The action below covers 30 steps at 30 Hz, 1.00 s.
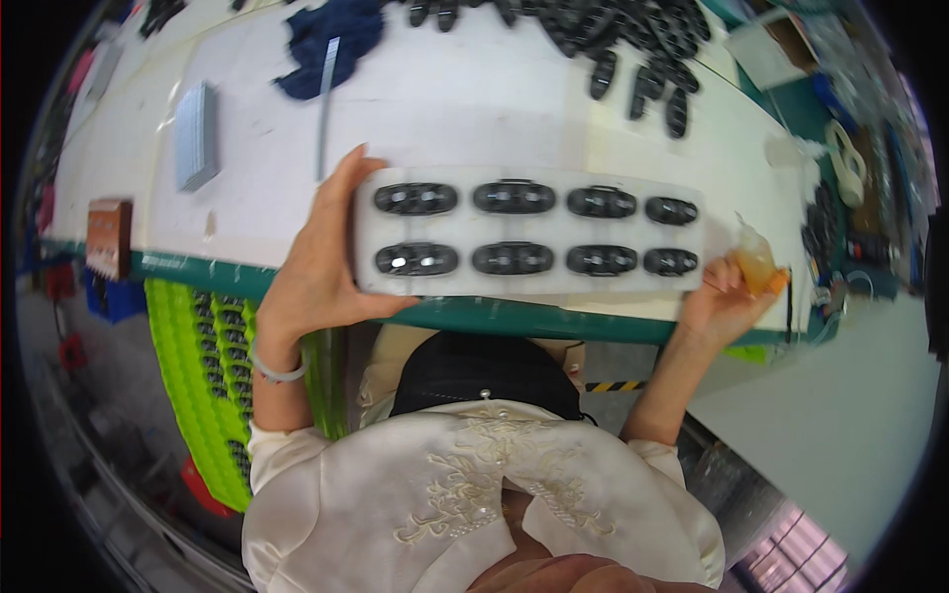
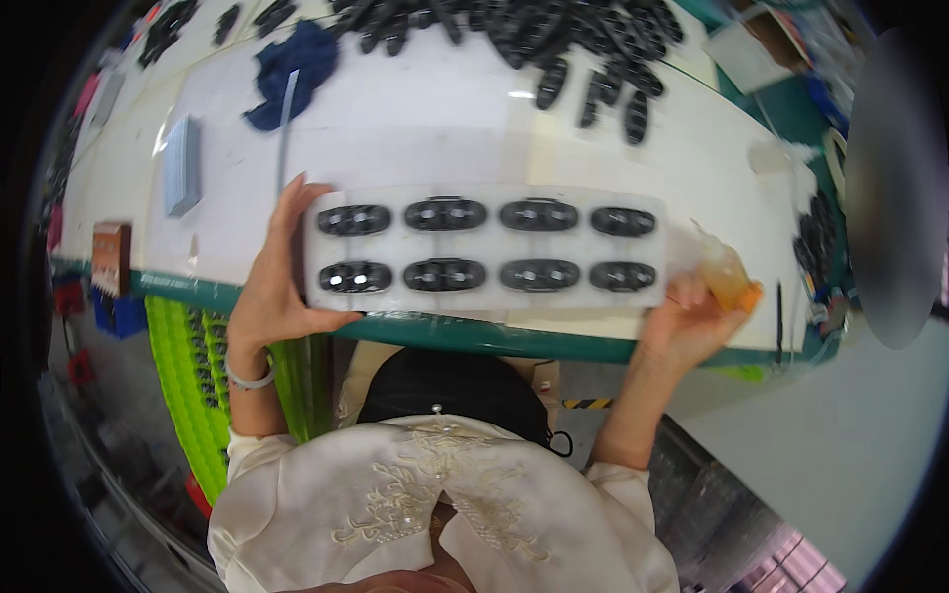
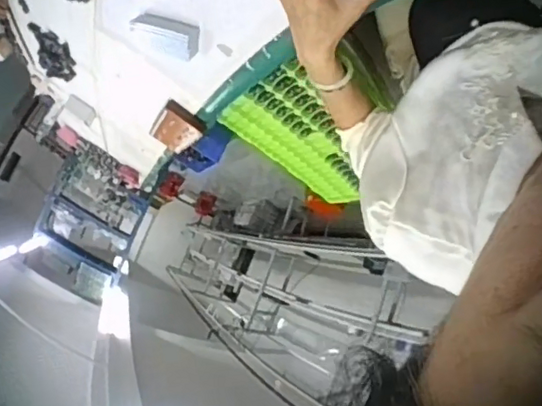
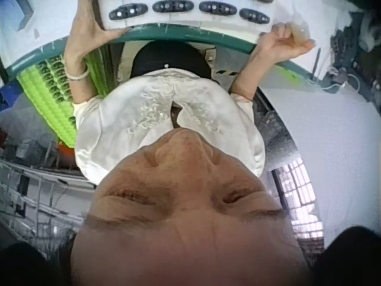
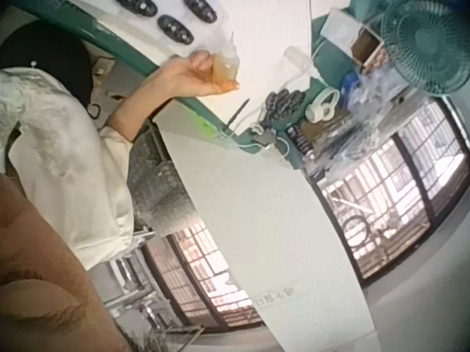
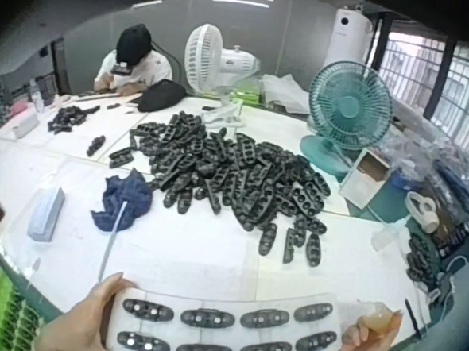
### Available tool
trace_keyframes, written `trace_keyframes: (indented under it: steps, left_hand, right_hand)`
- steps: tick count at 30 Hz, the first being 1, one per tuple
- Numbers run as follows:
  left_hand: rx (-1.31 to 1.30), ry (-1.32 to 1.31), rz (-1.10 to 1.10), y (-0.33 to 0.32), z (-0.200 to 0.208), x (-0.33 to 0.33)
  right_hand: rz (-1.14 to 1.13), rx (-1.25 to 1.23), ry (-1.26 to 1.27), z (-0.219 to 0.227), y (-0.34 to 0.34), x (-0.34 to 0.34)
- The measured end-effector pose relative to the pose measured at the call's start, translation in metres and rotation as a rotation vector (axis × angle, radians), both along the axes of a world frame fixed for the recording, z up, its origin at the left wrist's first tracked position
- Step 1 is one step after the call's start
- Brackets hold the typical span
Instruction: Applying glue to and assembling small black plastic components on a workbench in an industrial setting.
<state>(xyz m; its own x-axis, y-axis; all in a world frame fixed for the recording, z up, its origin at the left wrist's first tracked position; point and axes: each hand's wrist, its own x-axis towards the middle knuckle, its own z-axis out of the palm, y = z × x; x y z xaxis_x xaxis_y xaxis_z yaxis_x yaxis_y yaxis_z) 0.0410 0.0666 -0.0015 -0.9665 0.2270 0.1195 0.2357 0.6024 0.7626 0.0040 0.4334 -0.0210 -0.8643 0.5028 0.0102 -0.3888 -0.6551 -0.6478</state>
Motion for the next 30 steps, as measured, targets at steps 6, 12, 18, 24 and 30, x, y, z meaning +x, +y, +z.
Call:
trace_keyframes:
  steps: [6,12,18,24,30]
  left_hand:
    - [0.098,0.057,-0.023,-0.006,-0.006,0.001]
    - [0.410,0.195,0.068,-0.023,-0.012,0.003]
    - [0.609,0.224,0.273,-0.025,-0.016,0.008]
    - [0.556,0.233,0.343,-0.027,-0.015,0.010]
    - [0.537,0.202,0.366,-0.027,-0.013,0.007]
  right_hand:
    - [0.334,-0.006,0.139,0.028,0.001,-0.002]
    - [0.505,0.406,-0.012,0.054,-0.086,-0.003]
    - [0.518,1.081,0.212,0.054,-0.154,-0.017]
    - [0.406,1.281,0.454,0.043,-0.187,-0.025]
    - [0.497,1.145,0.362,0.038,-0.188,-0.025]
